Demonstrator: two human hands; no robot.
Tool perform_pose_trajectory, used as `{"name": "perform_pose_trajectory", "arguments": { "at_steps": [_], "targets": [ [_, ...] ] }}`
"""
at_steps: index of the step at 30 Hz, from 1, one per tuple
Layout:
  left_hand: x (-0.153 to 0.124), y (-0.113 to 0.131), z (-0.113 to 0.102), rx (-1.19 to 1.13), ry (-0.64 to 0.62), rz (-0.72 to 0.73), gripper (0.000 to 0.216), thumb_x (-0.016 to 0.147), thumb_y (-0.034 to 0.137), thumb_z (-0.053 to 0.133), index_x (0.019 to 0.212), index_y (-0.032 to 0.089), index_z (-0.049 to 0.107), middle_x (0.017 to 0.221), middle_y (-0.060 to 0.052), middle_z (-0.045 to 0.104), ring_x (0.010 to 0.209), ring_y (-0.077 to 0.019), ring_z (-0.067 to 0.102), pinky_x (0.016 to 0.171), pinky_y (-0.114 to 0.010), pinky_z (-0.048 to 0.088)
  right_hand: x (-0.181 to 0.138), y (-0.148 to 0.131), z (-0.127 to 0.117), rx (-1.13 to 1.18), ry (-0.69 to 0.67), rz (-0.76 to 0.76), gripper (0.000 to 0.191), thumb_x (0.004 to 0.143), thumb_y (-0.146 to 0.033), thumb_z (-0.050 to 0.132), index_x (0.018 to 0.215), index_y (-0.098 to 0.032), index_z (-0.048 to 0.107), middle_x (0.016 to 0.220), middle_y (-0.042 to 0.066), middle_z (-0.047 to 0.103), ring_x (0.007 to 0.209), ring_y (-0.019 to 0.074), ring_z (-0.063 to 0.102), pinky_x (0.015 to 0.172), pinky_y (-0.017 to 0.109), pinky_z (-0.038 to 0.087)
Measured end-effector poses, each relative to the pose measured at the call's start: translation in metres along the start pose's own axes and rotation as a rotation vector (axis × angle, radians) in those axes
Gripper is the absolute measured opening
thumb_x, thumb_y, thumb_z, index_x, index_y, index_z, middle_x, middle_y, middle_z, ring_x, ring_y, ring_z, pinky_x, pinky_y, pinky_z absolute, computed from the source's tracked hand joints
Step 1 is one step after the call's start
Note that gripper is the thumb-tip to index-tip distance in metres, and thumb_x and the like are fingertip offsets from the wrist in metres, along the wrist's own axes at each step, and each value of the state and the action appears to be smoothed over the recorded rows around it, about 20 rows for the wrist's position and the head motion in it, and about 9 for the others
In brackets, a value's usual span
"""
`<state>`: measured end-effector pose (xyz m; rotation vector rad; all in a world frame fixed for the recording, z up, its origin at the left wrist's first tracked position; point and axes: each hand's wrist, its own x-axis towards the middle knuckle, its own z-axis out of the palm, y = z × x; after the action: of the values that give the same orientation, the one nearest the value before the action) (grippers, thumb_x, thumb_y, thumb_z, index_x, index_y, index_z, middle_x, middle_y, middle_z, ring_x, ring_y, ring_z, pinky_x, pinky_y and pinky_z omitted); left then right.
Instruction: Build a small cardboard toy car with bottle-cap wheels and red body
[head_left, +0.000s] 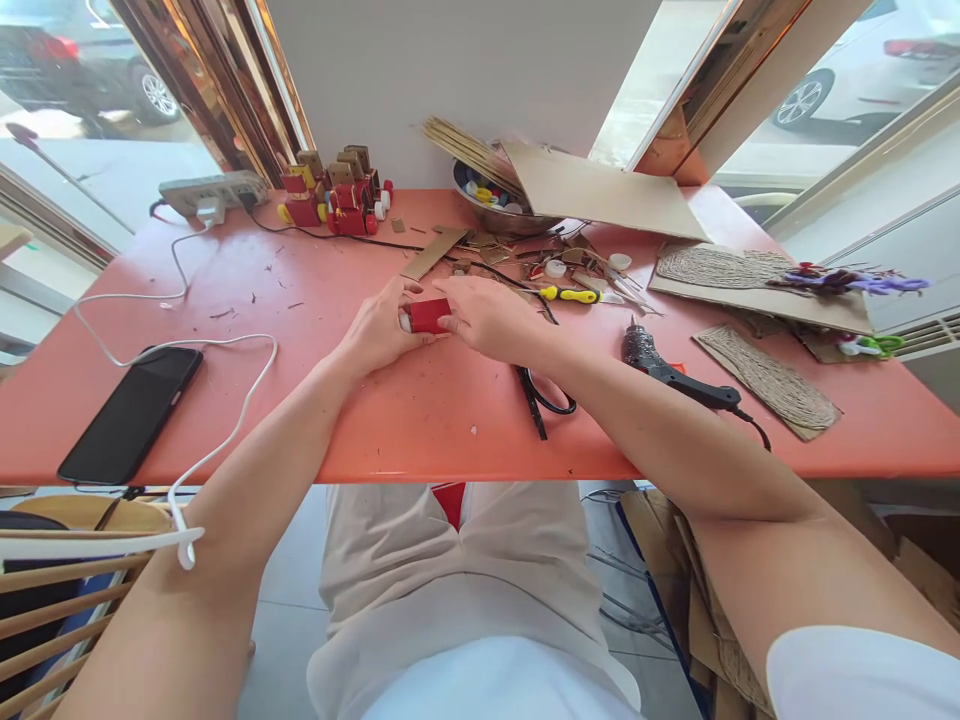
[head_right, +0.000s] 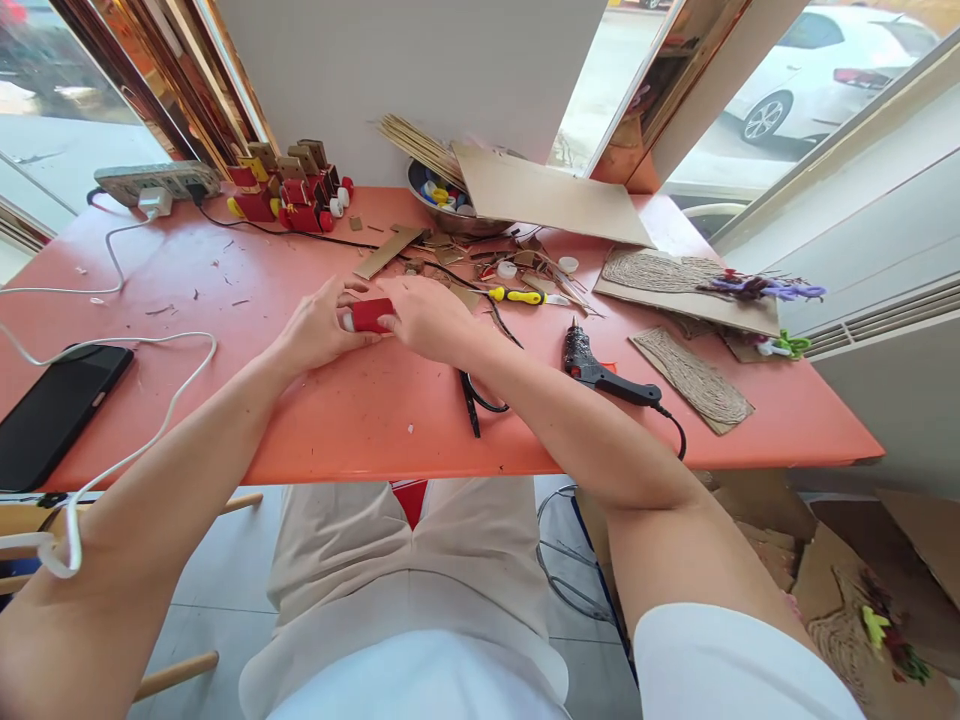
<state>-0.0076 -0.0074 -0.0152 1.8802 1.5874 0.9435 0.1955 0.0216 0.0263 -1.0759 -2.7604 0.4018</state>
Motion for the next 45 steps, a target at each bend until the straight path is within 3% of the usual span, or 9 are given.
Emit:
{"name": "perform_pose_trajectory", "arguments": {
  "at_steps": [3, 8, 12, 19, 25, 29, 35, 41, 45],
  "targets": [
    [0.000, -0.001, -0.001, 0.032, 0.003, 0.000, 0.065, 0.061, 0.041, 0.090, 0.117, 0.024, 0.061, 0.102, -0.004, 0.078, 0.101, -0.0297, 0.077, 0.088, -0.039, 0.058, 0.005, 0.002, -0.004, 0.020, -0.002, 0.029, 0.038, 0.099, -0.025, 0.059, 0.130, -0.009, 0.072, 0.130, 0.023, 0.078, 0.122, 0.0369, 0.072, 0.105, 0.049, 0.053],
    [0.000, 0.002, -0.002, 0.071, -0.011, -0.015, 0.065, 0.062, 0.037, 0.089, 0.119, 0.024, 0.061, 0.102, -0.004, 0.078, 0.102, -0.0297, 0.078, 0.094, -0.040, 0.059, 0.007, 0.008, 0.009, 0.093, 0.039, -0.009, 0.039, 0.089, -0.018, 0.064, 0.127, -0.009, 0.070, 0.127, 0.021, 0.078, 0.116, 0.0350, 0.072, 0.097, 0.042, 0.052],
    [-0.002, 0.005, -0.004, 0.010, 0.012, -0.011, 0.066, 0.058, 0.036, 0.091, 0.117, 0.024, 0.065, 0.123, -0.009, 0.077, 0.109, -0.0299, 0.078, 0.095, -0.040, 0.060, 0.006, 0.012, 0.016, 0.176, 0.088, -0.030, 0.041, 0.087, -0.021, 0.064, 0.125, -0.008, 0.069, 0.122, 0.020, 0.079, 0.109, 0.0328, 0.073, 0.091, 0.039, 0.051],
    [-0.003, 0.012, -0.008, -0.403, 0.075, -0.036, 0.074, 0.056, 0.042, 0.096, 0.121, 0.022, 0.067, 0.102, -0.007, 0.082, 0.098, -0.0282, 0.079, 0.093, -0.044, 0.063, -0.003, 0.008, -0.003, 0.383, 0.267, -0.071, 0.047, 0.085, -0.036, 0.068, 0.126, -0.013, 0.067, 0.118, 0.013, 0.079, 0.103, 0.0269, 0.073, 0.092, 0.037, 0.053],
    [-0.005, 0.030, -0.007, -0.692, 0.019, -0.031, 0.055, 0.056, 0.060, 0.095, 0.096, 0.025, 0.079, 0.100, -0.008, 0.084, 0.105, -0.0326, 0.078, 0.096, -0.047, 0.063, -0.016, -0.009, -0.010, 0.499, 0.415, -0.057, 0.056, 0.093, -0.044, 0.069, 0.140, -0.018, 0.055, 0.122, 0.011, 0.077, 0.104, 0.0249, 0.074, 0.094, 0.040, 0.058],
    [-0.007, 0.036, -0.008, -0.748, -0.028, -0.036, 0.057, 0.055, 0.067, 0.094, 0.092, 0.025, 0.080, 0.096, -0.008, 0.083, 0.112, -0.0350, 0.076, 0.097, -0.049, 0.063, -0.024, -0.016, -0.013, 0.605, 0.386, -0.015, 0.063, 0.094, -0.050, 0.073, 0.145, -0.022, 0.049, 0.103, 0.006, 0.080, 0.079, 0.0211, 0.074, 0.079, 0.036, 0.061],
    [-0.008, 0.032, -0.009, -0.801, 0.020, -0.045, 0.055, 0.054, 0.065, 0.096, 0.090, 0.028, 0.077, 0.093, -0.005, 0.082, 0.106, -0.0319, 0.078, 0.101, -0.051, 0.064, -0.031, -0.021, -0.023, 0.806, 0.283, 0.018, 0.058, 0.097, -0.032, 0.067, 0.150, -0.023, 0.046, 0.067, -0.009, 0.068, 0.050, 0.0133, 0.058, 0.056, 0.027, 0.052],
    [-0.005, 0.021, -0.012, -0.794, 0.014, -0.130, 0.050, 0.062, 0.061, 0.090, 0.092, 0.024, 0.074, 0.100, -0.009, 0.082, 0.104, -0.0304, 0.081, 0.104, -0.053, 0.064, -0.033, 0.010, -0.050, 0.889, 0.634, 0.082, 0.039, 0.103, -0.044, 0.067, 0.137, -0.030, 0.055, 0.072, -0.005, 0.070, 0.053, 0.0130, 0.059, 0.053, 0.025, 0.050],
    [-0.003, 0.013, -0.012, -0.813, 0.044, -0.193, 0.044, 0.064, 0.059, 0.087, 0.080, 0.024, 0.067, 0.105, -0.012, 0.083, 0.114, -0.0346, 0.079, 0.102, -0.054, 0.065, -0.036, 0.037, -0.066, 0.912, 0.903, 0.142, 0.004, 0.107, -0.029, 0.057, 0.111, -0.029, 0.058, 0.074, -0.002, 0.073, 0.056, 0.0126, 0.065, 0.054, 0.024, 0.051]
  ]
}}
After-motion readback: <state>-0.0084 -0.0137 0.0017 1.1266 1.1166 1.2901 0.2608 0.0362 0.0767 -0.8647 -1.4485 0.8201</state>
